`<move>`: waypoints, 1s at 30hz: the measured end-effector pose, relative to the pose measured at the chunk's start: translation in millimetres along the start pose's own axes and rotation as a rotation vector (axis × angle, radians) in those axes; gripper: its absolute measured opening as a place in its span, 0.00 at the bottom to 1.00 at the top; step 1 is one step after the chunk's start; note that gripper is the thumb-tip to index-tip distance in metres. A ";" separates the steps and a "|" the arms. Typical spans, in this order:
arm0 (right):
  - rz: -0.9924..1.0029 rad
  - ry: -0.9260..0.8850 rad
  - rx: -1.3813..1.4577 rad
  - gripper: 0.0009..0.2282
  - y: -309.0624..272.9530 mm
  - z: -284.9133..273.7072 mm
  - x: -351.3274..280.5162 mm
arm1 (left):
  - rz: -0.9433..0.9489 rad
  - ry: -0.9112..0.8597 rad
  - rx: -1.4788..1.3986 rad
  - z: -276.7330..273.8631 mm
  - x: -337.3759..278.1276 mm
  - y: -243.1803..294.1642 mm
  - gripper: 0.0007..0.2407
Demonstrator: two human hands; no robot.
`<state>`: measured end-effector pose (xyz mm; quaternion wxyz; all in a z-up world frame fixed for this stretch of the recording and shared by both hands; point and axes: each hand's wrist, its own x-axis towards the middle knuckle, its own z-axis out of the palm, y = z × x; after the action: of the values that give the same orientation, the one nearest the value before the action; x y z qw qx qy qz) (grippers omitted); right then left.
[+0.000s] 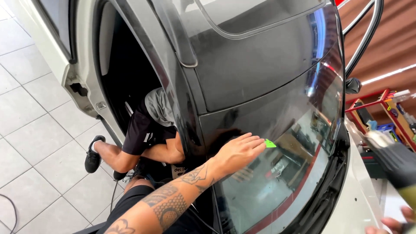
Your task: The person sprays liquid onto the car's windshield, then uses a green squeegee to smooth and position a tint film. A heat gun is used to warm the film while the person continues to squeegee and adjust the edges. The process is repeated across the windshield area.
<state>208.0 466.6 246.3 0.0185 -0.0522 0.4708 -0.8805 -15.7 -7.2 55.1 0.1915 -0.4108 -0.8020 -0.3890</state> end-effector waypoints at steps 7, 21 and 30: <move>-0.037 0.586 -0.518 0.27 129.0 137.9 104.7 | 0.478 0.070 0.373 102.7 65.6 -21.3 0.04; -0.075 0.696 -0.647 0.29 128.3 159.4 155.7 | 0.140 0.065 0.535 204.6 171.5 -52.1 0.20; 0.425 -0.114 0.020 0.37 4.6 18.7 102.1 | 0.194 -0.001 0.576 183.2 119.4 -29.1 0.20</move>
<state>108.6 440.2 260.4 0.2306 -0.0012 0.4606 -0.8571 -107.3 186.3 2.0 0.3358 -0.4144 -0.8365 -0.1252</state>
